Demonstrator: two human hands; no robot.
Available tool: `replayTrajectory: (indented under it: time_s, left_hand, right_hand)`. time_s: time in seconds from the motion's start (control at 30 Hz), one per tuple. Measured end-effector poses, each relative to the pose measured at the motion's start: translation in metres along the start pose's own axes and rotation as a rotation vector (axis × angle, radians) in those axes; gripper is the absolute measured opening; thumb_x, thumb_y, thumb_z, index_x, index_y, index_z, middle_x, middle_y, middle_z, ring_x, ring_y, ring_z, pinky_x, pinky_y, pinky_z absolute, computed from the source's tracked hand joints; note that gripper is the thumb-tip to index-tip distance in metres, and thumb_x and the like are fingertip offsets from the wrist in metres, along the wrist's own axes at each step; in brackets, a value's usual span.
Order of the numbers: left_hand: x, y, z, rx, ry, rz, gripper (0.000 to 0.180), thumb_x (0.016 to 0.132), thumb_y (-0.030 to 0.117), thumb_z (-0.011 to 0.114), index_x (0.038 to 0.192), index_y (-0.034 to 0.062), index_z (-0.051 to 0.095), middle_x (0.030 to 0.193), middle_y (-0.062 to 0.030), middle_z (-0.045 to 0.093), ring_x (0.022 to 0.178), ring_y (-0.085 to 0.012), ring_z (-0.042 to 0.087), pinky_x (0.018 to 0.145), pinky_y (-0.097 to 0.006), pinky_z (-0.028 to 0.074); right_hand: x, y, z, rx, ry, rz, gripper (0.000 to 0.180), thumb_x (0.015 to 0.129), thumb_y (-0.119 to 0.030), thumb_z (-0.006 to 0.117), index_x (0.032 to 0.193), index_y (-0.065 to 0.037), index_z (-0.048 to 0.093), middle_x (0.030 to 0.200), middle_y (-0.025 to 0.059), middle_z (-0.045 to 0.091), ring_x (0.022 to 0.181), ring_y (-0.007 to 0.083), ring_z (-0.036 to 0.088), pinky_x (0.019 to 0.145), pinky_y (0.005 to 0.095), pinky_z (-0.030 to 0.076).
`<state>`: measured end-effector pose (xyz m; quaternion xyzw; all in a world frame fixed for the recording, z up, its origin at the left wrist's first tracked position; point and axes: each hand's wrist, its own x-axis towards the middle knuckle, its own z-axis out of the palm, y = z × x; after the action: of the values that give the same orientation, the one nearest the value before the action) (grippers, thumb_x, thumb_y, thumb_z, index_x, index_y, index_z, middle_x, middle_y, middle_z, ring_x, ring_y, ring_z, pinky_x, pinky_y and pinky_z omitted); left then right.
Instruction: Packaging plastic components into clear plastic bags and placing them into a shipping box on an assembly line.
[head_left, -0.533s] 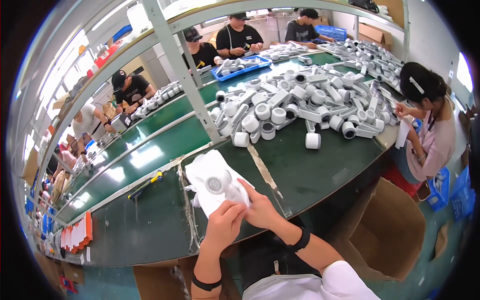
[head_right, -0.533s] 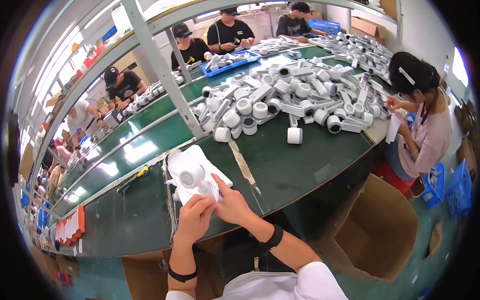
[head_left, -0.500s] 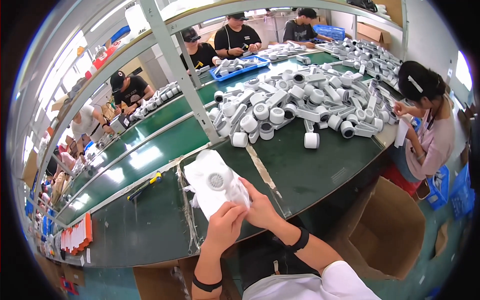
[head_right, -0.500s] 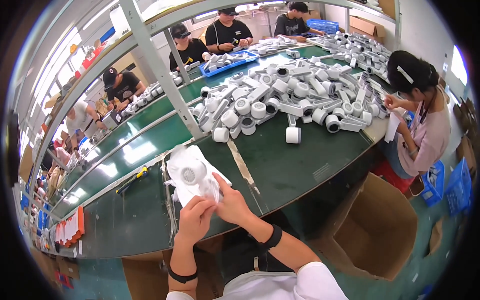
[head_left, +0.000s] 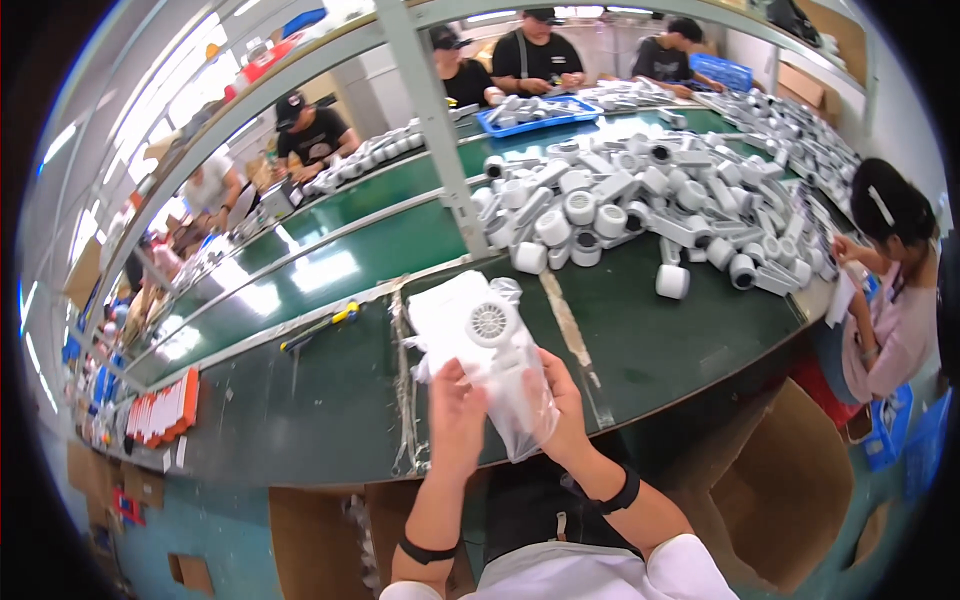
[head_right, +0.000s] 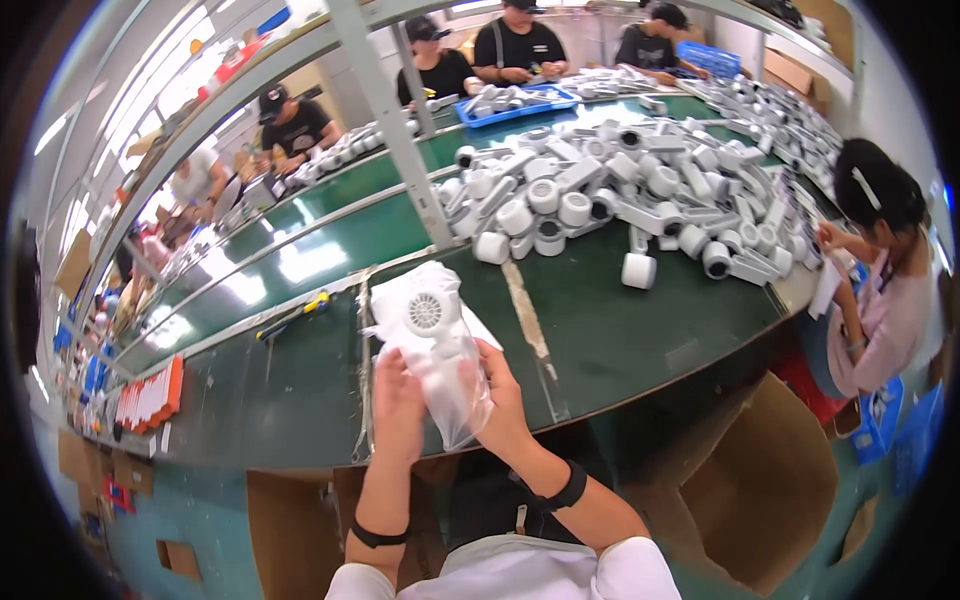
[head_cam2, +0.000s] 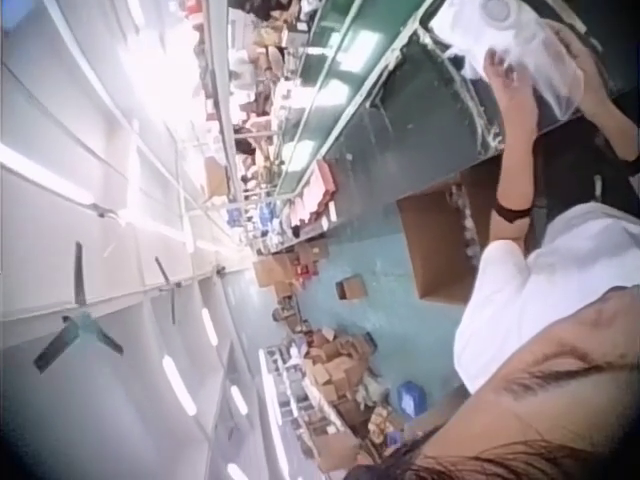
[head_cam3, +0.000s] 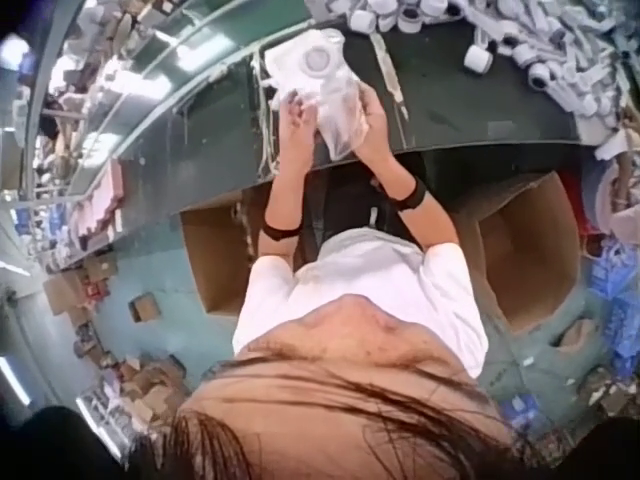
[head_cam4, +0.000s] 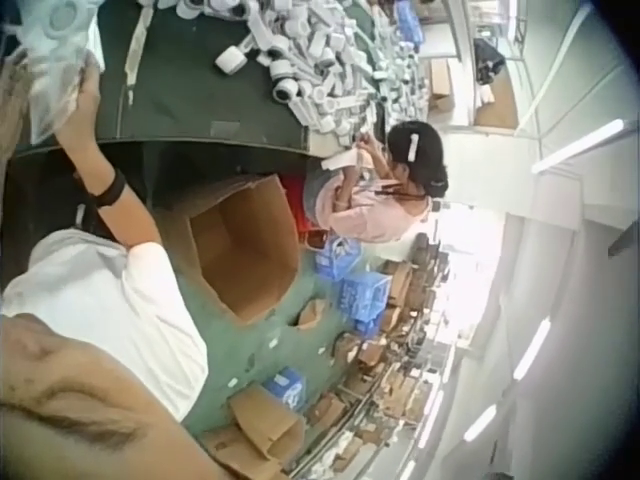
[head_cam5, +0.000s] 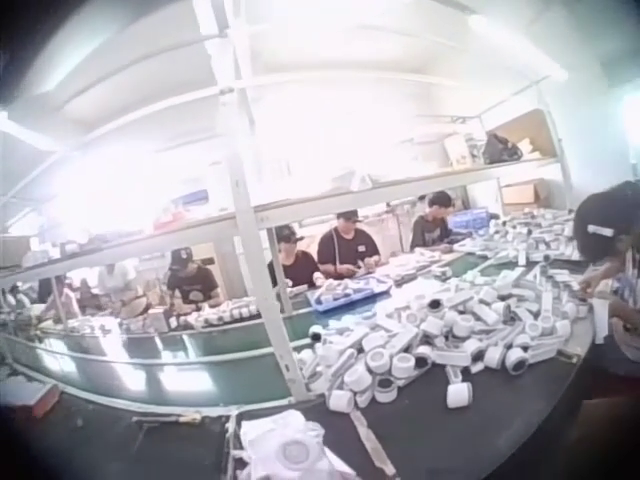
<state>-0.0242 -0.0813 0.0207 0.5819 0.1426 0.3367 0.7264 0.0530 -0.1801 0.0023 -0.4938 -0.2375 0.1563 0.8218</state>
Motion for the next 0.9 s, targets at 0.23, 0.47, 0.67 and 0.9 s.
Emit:
replayTrajectory:
  time_s: [0.23, 0.47, 0.67, 0.9]
  left_hand:
    - [-0.013, -0.016, -0.004, -0.317, -0.117, -0.285, 0.040, 0.105, 0.022, 0.042, 0.141, 0.0082, 0.035, 0.136, -0.0074, 0.049, 0.122, -0.0161, 0.050, 0.101, -0.033, 0.044]
    - [-0.014, -0.005, -0.005, -0.366, -0.015, -0.286, 0.042, 0.105, 0.021, 0.042, 0.144, 0.0133, 0.029, 0.134, -0.0067, 0.050, 0.120, -0.0174, 0.052, 0.100, -0.035, 0.045]
    - [-0.004, 0.003, -0.033, -0.479, -0.019, -0.303, 0.043, 0.104, 0.020, 0.042, 0.144, 0.0150, 0.028, 0.136, -0.0096, 0.049, 0.120, -0.0252, 0.054, 0.095, -0.042, 0.051]
    - [-0.010, 0.012, -0.065, -0.522, -0.024, -0.294, 0.047, 0.102, 0.026, 0.047, 0.144, 0.0182, 0.027, 0.131, -0.0101, 0.053, 0.097, -0.0256, 0.064, 0.053, -0.034, 0.056]
  right_hand:
    - [-0.014, -0.002, 0.023, -0.137, -0.017, -0.141, 0.047, 0.090, -0.017, 0.066, 0.129, 0.003, 0.048, 0.114, 0.0116, 0.061, 0.103, 0.0169, 0.057, 0.088, 0.0306, 0.046]
    - [-0.001, -0.010, 0.018, -0.851, 0.020, -0.522, 0.034, 0.082, -0.008, 0.067, 0.115, 0.000, 0.061, 0.105, 0.0116, 0.063, 0.097, 0.0310, 0.054, 0.086, 0.0366, 0.043]
    - [-0.003, 0.001, 0.017, -0.542, 0.060, -0.286, 0.020, 0.082, -0.001, 0.069, 0.101, 0.003, 0.067, 0.085, 0.0110, 0.066, 0.068, 0.0175, 0.062, 0.063, 0.0254, 0.048]
    - [-0.013, 0.013, 0.017, -0.717, -0.090, -0.544, 0.015, 0.081, -0.004, 0.073, 0.095, 0.001, 0.069, 0.073, 0.0124, 0.066, 0.058, 0.0201, 0.062, 0.055, 0.0277, 0.049]
